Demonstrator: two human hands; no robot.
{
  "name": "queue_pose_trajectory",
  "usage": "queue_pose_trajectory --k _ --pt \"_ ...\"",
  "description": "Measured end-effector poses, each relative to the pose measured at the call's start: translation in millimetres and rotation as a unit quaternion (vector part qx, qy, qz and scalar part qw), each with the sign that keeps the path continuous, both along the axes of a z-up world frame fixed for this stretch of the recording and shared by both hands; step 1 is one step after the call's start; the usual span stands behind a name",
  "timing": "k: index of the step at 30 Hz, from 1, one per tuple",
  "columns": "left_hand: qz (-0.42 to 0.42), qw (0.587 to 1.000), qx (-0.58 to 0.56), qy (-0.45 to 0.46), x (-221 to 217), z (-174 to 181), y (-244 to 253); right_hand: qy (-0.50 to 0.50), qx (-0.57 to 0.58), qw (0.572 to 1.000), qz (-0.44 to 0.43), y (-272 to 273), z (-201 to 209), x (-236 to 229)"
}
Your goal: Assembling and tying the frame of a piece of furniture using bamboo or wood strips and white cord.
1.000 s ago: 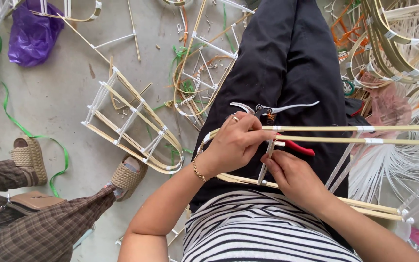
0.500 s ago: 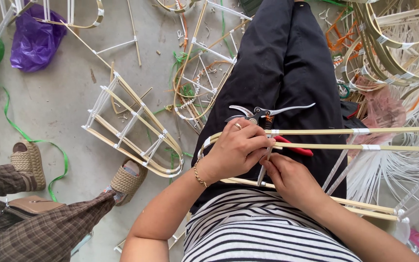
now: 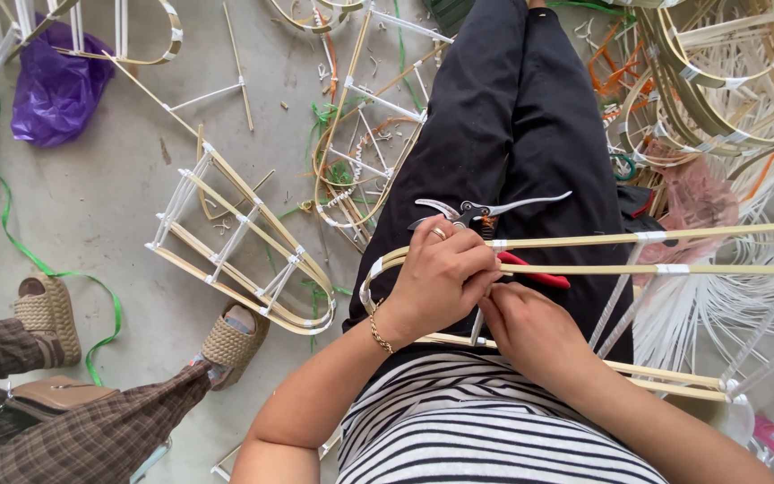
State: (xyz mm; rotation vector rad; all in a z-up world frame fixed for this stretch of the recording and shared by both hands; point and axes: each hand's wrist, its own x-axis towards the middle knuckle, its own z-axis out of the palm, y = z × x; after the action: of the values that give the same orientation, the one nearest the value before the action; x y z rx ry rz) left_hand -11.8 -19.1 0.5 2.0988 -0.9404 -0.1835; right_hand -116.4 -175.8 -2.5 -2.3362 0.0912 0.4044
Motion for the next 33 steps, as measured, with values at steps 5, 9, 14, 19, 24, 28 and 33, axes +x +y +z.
queue_pose_trajectory --k 5,9,14,19,24,28,33 --pt "-0.006 1.000 -0.002 -0.003 3 -4 2 -0.038 -0.086 0.994 0.060 -1 3 7" --pt "-0.012 1.000 0.017 -0.016 5 -6 1 -0.025 -0.179 0.976 0.122 -7 22 14" --pt "-0.015 0.999 0.027 -0.011 7 -8 1 -0.212 -0.103 0.970 0.060 -39 43 40" --pt "-0.010 0.999 0.032 -0.009 11 -9 0 -0.304 -0.062 0.947 0.085 -45 21 47" --pt "-0.022 0.999 0.017 0.018 11 -9 3 -0.313 -0.109 0.941 0.062 -36 12 37" --pt "-0.042 0.997 0.023 0.056 22 -4 9 -0.314 -0.138 0.938 0.055 -33 12 38" --pt "-0.081 0.995 0.047 0.035 23 10 5 -0.328 -0.140 0.933 0.050 -32 12 37"
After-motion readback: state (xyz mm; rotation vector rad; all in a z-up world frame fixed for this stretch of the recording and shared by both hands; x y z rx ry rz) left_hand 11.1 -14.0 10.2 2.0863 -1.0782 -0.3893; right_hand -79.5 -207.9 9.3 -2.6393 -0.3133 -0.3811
